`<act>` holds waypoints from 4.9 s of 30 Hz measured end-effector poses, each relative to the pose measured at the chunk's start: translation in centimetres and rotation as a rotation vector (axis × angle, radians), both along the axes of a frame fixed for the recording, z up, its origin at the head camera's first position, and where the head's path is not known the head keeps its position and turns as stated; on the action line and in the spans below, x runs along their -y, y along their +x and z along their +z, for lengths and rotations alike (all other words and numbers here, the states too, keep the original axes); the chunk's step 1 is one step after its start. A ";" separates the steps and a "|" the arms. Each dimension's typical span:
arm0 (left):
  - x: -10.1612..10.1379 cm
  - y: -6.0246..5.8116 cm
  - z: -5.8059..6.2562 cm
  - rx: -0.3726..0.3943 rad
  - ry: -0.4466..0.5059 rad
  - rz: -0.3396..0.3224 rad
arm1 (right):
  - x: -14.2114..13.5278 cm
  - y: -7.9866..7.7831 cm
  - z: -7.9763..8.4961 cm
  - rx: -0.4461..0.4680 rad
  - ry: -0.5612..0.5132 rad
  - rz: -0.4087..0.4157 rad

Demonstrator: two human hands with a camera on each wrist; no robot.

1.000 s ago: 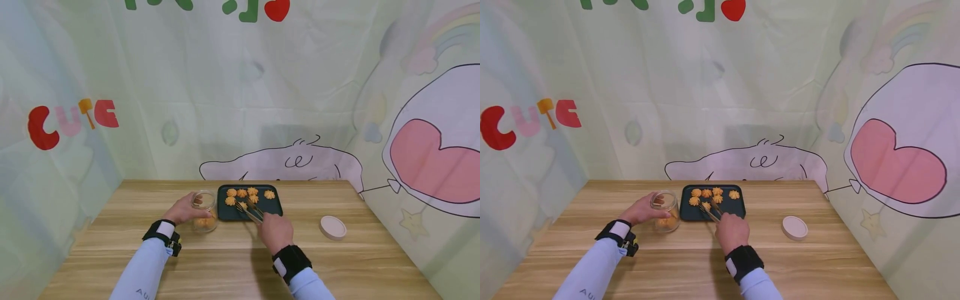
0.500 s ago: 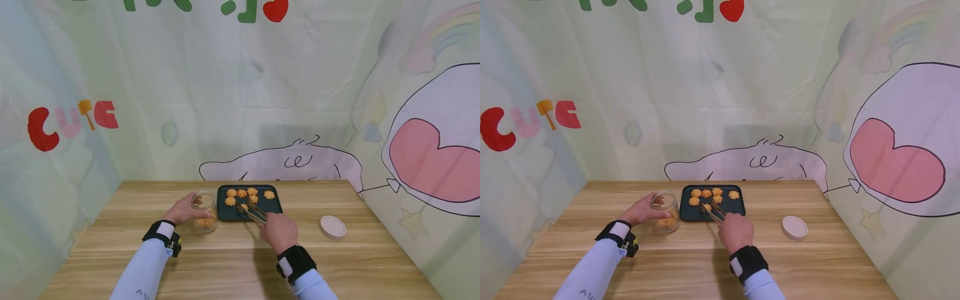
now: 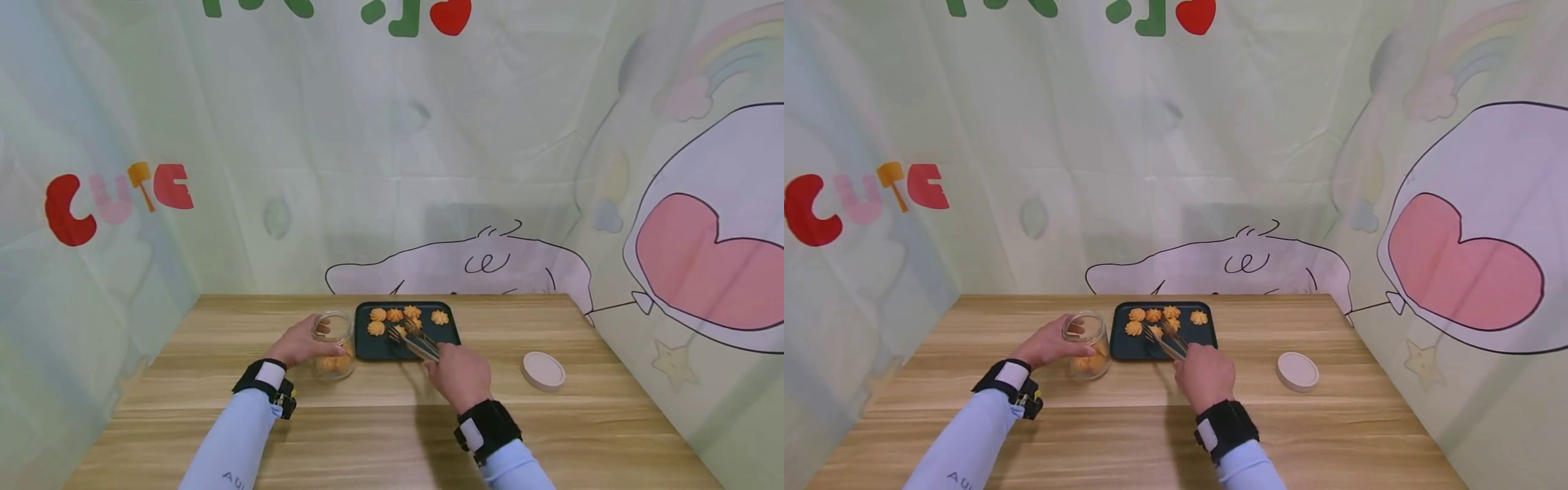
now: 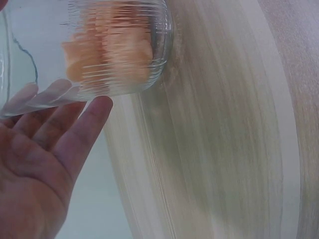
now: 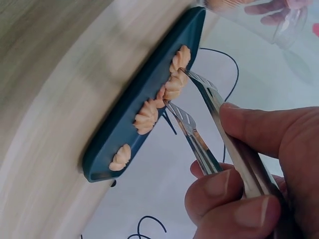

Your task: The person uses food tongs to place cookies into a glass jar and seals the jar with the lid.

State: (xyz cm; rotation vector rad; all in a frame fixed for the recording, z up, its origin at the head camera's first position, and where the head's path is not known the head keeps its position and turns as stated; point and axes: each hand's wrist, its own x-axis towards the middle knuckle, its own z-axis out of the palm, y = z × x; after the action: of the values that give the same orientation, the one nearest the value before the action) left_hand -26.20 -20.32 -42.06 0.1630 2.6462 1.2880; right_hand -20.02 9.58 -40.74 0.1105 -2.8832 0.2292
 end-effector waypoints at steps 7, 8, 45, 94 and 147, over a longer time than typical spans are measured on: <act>0.0 0.1 0.0 -0.008 0.003 -0.002 | 0.0 -0.1 0.9 -0.004 -0.034 0.002; 0.0 0.1 0.0 -0.008 0.004 -0.001 | 0.0 -0.1 1.1 -0.006 -0.034 0.004; 0.1 0.3 0.1 -0.020 0.002 -0.003 | 2.9 2.0 6.8 -0.103 -0.026 0.080; 0.2 0.1 -0.1 -0.045 -0.006 -0.029 | 4.1 2.4 6.9 -0.134 0.005 0.158; 0.2 0.1 -0.1 -0.019 0.004 0.003 | -1.5 -3.8 -0.8 0.162 0.010 -0.093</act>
State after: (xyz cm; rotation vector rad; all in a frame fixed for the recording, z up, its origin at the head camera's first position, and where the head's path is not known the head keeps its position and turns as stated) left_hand -26.13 -20.48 -42.15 0.1734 2.6613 1.2988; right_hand -23.84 11.05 -41.58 -0.0427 -3.0416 0.2154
